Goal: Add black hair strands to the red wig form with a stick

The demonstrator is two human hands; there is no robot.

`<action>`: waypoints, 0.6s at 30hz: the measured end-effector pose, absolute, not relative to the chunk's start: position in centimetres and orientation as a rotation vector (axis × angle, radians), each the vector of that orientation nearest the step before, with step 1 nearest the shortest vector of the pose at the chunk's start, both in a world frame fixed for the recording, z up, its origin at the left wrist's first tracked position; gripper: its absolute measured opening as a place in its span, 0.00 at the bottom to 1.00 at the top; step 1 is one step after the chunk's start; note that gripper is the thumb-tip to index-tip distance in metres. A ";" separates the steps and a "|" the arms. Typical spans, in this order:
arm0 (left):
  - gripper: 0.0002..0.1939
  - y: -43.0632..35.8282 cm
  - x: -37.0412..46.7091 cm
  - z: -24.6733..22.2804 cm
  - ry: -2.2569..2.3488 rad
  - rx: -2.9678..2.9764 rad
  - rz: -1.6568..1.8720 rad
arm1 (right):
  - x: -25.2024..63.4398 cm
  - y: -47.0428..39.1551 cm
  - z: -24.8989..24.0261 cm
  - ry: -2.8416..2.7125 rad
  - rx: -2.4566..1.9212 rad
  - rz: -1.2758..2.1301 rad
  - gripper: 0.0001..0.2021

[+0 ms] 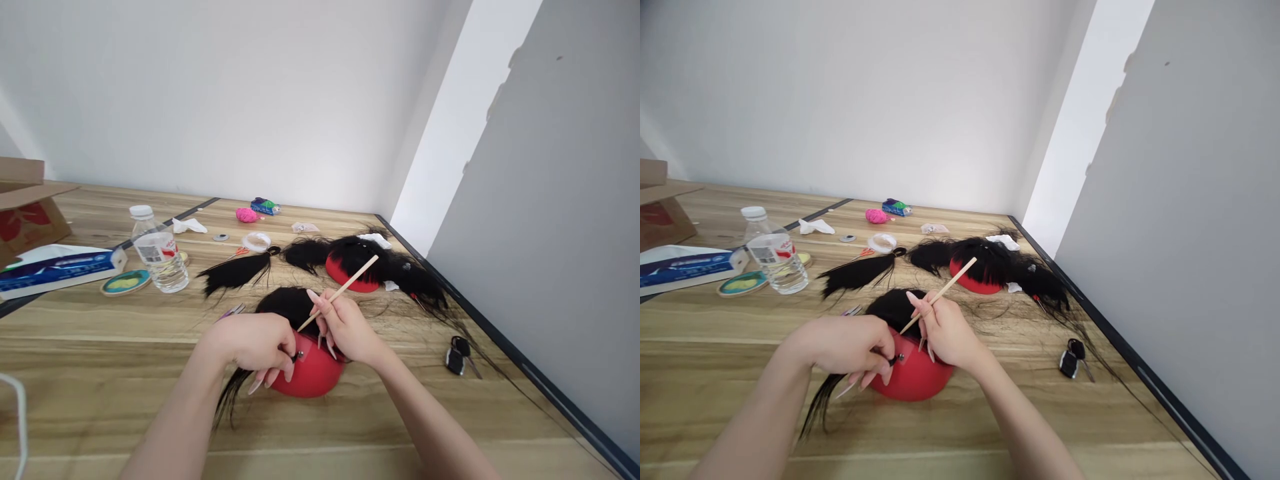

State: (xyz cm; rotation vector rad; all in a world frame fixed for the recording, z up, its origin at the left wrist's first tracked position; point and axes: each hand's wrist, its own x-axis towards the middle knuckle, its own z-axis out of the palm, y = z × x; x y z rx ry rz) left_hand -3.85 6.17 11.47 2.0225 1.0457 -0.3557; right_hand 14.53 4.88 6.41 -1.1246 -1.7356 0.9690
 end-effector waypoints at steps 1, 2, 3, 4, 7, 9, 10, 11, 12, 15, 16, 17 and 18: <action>0.09 6.2 -3.8 11.5 1.047 2.026 -0.358 | 14.5 4.8 6.4 -1.734 -1.128 0.956 0.21; 0.09 6.1 -3.8 11.5 1.049 2.028 -0.363 | 14.4 4.8 6.3 -1.726 -1.130 0.953 0.21; 0.09 6.1 -3.8 11.6 1.049 2.029 -0.368 | 14.4 4.9 6.3 -1.712 -1.130 0.960 0.21; 0.09 6.1 -3.8 11.6 1.046 2.031 -0.368 | 14.3 5.0 6.2 -1.692 -1.130 0.972 0.21; 0.09 6.2 -3.8 11.5 1.035 2.026 -0.357 | 14.4 5.4 5.8 -1.622 -1.135 1.021 0.21; 0.09 6.2 -3.9 11.5 1.039 2.023 -0.355 | 14.4 5.7 5.6 -1.583 -1.132 1.059 0.22; 0.08 6.2 -3.9 11.5 1.045 2.021 -0.359 | 14.5 5.8 5.5 -1.566 -1.123 1.084 0.23; 0.08 6.2 -3.9 11.5 1.050 2.021 -0.362 | 14.6 5.9 5.4 -1.550 -1.111 1.112 0.23; 0.08 6.2 -3.9 11.5 1.052 2.022 -0.361 | 14.6 6.0 5.4 -1.534 -1.097 1.142 0.23; 0.08 6.1 -4.0 11.6 1.048 2.031 -0.350 | 14.7 6.2 5.4 -1.500 -1.068 1.201 0.23; 0.08 6.1 -4.0 11.6 1.047 2.032 -0.344 | 14.8 6.2 5.4 -1.498 -1.065 1.208 0.23; 0.08 6.1 -4.0 11.6 1.048 2.034 -0.340 | 14.8 6.3 5.5 -1.497 -1.061 1.214 0.23; 0.08 6.1 -4.0 11.6 1.053 2.035 -0.338 | 14.8 6.3 5.5 -1.494 -1.056 1.221 0.24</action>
